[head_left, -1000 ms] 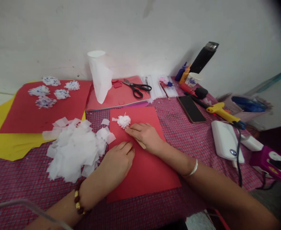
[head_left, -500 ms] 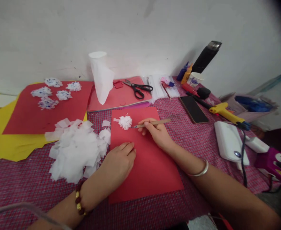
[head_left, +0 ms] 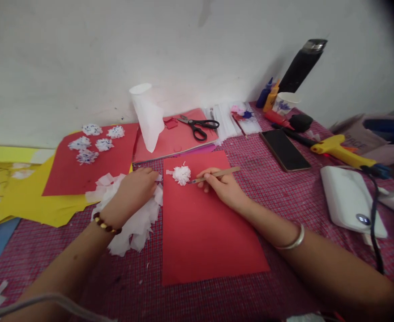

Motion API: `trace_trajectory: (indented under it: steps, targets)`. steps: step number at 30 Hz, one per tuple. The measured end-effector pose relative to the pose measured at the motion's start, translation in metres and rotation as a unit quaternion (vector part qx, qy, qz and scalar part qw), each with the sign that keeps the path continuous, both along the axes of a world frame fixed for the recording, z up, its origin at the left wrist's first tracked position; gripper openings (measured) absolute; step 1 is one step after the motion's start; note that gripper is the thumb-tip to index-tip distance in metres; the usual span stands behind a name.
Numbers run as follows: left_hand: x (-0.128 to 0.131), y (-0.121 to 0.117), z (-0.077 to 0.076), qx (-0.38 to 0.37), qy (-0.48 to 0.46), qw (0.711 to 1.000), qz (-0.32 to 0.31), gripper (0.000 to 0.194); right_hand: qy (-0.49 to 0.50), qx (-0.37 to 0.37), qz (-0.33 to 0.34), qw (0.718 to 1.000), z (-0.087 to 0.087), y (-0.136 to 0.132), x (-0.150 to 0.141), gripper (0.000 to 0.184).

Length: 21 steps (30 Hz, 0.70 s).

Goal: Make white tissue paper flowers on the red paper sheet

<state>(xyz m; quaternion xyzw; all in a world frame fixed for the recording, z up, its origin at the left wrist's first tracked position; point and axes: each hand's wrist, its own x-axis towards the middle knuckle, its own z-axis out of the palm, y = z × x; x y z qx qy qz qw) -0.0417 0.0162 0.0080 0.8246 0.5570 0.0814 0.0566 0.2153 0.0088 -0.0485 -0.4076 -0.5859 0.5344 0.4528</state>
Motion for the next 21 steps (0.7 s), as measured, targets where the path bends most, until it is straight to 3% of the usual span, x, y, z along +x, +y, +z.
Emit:
trace_trajectory:
  steps: [4,6,7,8,10,12,13,16,21]
  targets:
    - [0.008,0.004,0.001,0.016,0.024,0.996,0.079,0.023,0.004,0.003,0.000,1.000,-0.001,0.001,0.000,0.022]
    - [0.011,0.000,0.009,0.009,-0.091,0.985,0.148,0.022,0.016,0.004,-0.002,1.000,-0.001,0.000,0.001,0.022]
    - [0.012,-0.004,0.012,-0.015,-0.190,0.965,0.179,0.020,0.024,0.006,-0.002,1.000,0.000,0.000,0.001,0.022]
    - [0.013,-0.009,0.015,-0.054,-0.304,0.928,0.208,0.019,0.034,0.009,-0.002,0.999,0.001,-0.001,0.001,0.021]
    - [0.018,-0.020,0.015,-0.148,-0.498,0.820,0.240,0.019,0.053,0.016,0.002,0.998,0.004,-0.004,0.000,0.021]
    - [0.023,-0.030,0.010,-0.215,-0.598,0.729,0.254,0.021,0.072,0.022,0.011,0.997,0.009,-0.009,0.000,0.021]
    - [0.026,-0.034,0.006,-0.234,-0.618,0.705,0.258,0.021,0.080,0.025,0.018,0.996,0.011,-0.012,-0.001,0.020]
    - [0.035,-0.040,-0.004,-0.260,-0.627,0.689,0.255,0.019,0.094,0.037,0.051,0.994,0.017,-0.022,-0.005,0.021]
    - [0.045,-0.043,-0.006,-0.265,-0.601,0.716,0.236,0.017,0.071,0.052,0.089,0.992,0.018,-0.031,-0.010,0.023]
